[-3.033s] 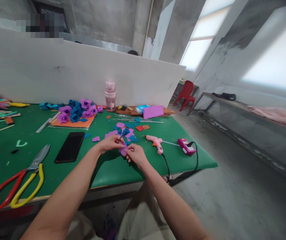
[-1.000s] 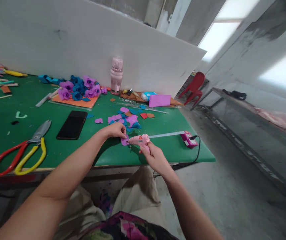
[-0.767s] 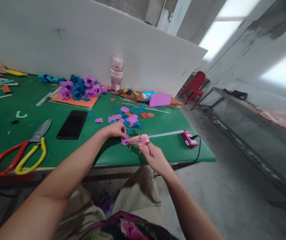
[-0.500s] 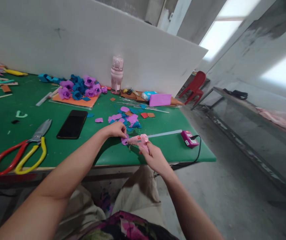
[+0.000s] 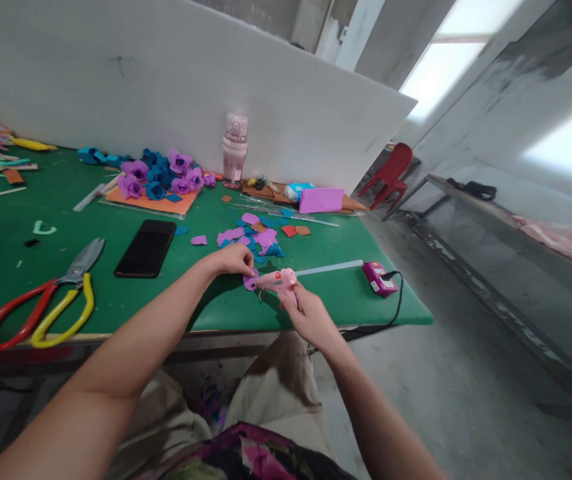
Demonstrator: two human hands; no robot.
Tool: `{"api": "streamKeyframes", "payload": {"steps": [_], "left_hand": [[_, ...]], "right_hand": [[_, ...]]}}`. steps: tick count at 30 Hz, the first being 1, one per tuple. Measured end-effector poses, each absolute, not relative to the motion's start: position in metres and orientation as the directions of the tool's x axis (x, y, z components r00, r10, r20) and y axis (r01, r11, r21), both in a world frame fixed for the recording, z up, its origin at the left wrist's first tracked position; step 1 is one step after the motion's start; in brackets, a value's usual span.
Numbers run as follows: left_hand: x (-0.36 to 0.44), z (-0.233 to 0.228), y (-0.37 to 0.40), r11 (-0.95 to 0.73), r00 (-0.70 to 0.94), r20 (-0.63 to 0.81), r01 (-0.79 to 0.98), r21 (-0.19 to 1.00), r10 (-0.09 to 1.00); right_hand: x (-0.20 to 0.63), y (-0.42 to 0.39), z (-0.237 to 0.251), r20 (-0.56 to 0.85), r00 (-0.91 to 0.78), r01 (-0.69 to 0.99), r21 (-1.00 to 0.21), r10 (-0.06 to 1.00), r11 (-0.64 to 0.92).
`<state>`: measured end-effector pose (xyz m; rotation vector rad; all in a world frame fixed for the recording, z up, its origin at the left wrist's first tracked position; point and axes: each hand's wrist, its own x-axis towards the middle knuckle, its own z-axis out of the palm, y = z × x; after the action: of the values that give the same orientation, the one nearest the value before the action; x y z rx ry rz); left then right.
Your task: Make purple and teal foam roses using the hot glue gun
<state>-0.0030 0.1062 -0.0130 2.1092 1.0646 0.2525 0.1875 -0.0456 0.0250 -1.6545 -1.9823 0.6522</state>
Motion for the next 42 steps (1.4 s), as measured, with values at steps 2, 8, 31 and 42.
{"api": "streamKeyframes", "payload": {"steps": [2, 8, 31, 42], "left_hand": [[-0.0029, -0.0123, 0.106, -0.365, 0.63, -0.161, 0.618, 0.696, 0.759], [-0.0024, -0.0089, 0.1043, -0.364, 0.631, -0.178, 0.629, 0.688, 0.755], [-0.0027, -0.0112, 0.1053, -0.374, 0.636, -0.16, 0.618, 0.692, 0.755], [-0.0035, -0.0142, 0.1068, -0.364, 0.646, -0.151, 0.589, 0.721, 0.748]], "right_hand": [[0.1875, -0.0457, 0.0249, 0.058, -0.16, 0.76, -0.63, 0.985, 0.161], [0.1869, -0.0459, 0.0245, 0.038, -0.158, 0.763, -0.63, 0.987, 0.147], [0.1889, -0.0456, 0.0243, 0.045, -0.145, 0.784, -0.605, 0.988, 0.143], [0.1915, -0.0453, 0.0238, 0.057, -0.137, 0.791, -0.594, 0.989, 0.144]]}}
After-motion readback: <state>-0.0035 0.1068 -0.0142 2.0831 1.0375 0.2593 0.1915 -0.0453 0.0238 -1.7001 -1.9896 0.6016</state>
